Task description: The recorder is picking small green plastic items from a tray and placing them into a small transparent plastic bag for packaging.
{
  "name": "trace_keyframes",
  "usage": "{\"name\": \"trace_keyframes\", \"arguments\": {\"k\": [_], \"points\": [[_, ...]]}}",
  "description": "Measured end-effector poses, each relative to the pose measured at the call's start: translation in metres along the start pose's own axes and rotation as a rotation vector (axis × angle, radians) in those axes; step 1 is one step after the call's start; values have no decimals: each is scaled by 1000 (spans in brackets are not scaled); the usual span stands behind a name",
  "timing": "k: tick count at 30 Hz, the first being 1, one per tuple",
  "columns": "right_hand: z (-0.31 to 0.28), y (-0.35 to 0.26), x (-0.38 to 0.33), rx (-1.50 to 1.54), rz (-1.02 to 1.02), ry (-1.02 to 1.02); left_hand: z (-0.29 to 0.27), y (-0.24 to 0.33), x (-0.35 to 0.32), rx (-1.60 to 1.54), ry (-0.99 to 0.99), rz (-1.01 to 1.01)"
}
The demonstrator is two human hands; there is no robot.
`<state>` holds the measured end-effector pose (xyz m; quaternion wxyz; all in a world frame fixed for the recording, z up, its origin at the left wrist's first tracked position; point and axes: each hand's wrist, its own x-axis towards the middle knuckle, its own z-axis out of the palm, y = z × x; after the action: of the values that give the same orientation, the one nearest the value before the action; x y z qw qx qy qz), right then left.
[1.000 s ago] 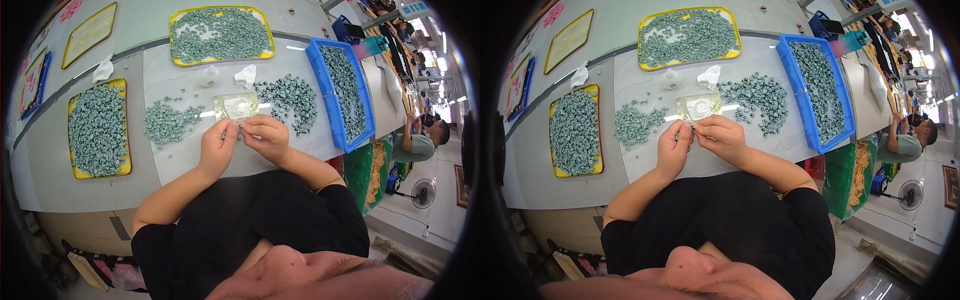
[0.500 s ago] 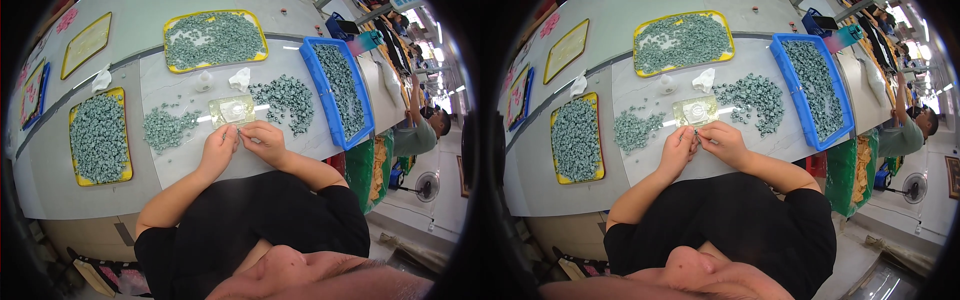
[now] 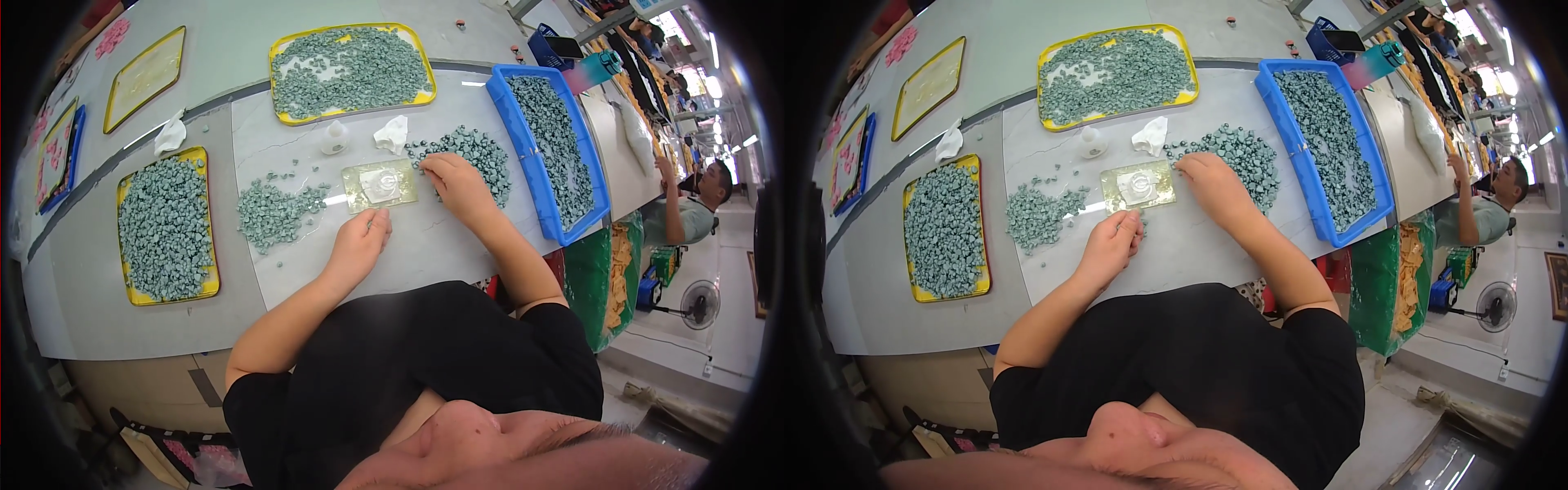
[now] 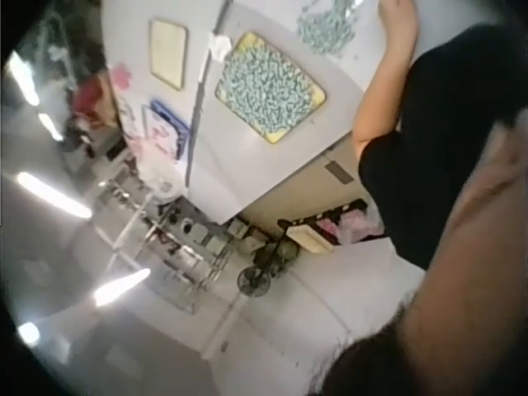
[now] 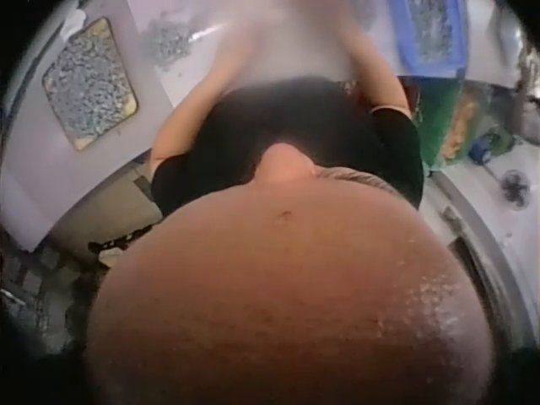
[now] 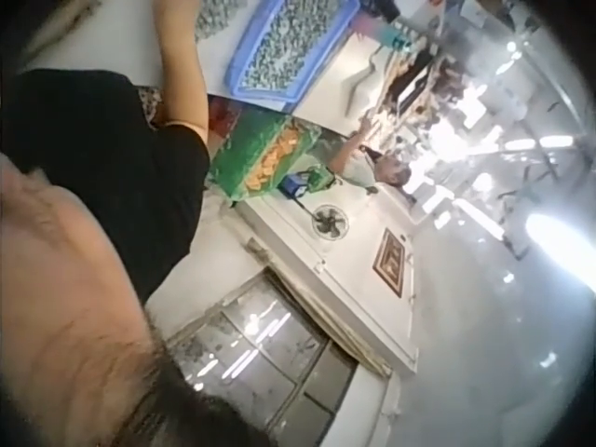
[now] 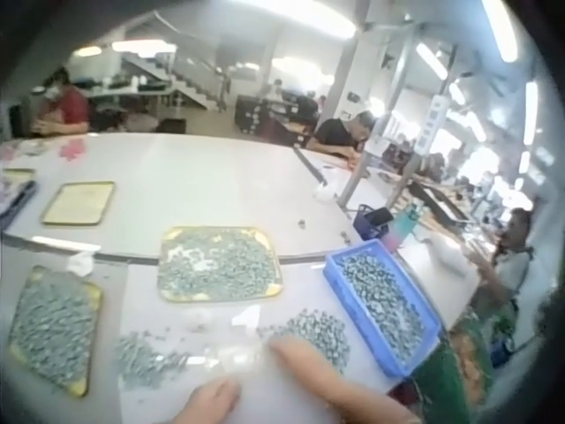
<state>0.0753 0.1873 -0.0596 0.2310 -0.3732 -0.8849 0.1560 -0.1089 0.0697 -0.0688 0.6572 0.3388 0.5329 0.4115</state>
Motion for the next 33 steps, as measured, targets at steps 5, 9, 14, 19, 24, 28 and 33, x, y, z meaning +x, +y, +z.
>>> {"name": "trace_keyframes", "arguments": {"k": [5, 9, 14, 19, 24, 28, 33], "points": [[1, -3, 2, -107, -65, -130, -6, 18, -6, -228, -7, -161], [2, -8, 1, -189, -7, -187, -14, 19, -3, -418, 31, -40], [-3, -5, 8, -181, 113, -315, -17, 22, -3, -416, 87, 38], [-5, -4, 1, -88, 88, -261, -10, 14, 5, -377, 140, 24], [-17, -17, -5, 77, 205, -254, -11, 8, 14, -316, 184, 88], [-20, -23, -9, 206, 148, -136, -9, 12, 7, 47, 168, 65], [-22, -23, -6, 222, 92, -61, -11, 15, 5, -47, 55, 9]]}}
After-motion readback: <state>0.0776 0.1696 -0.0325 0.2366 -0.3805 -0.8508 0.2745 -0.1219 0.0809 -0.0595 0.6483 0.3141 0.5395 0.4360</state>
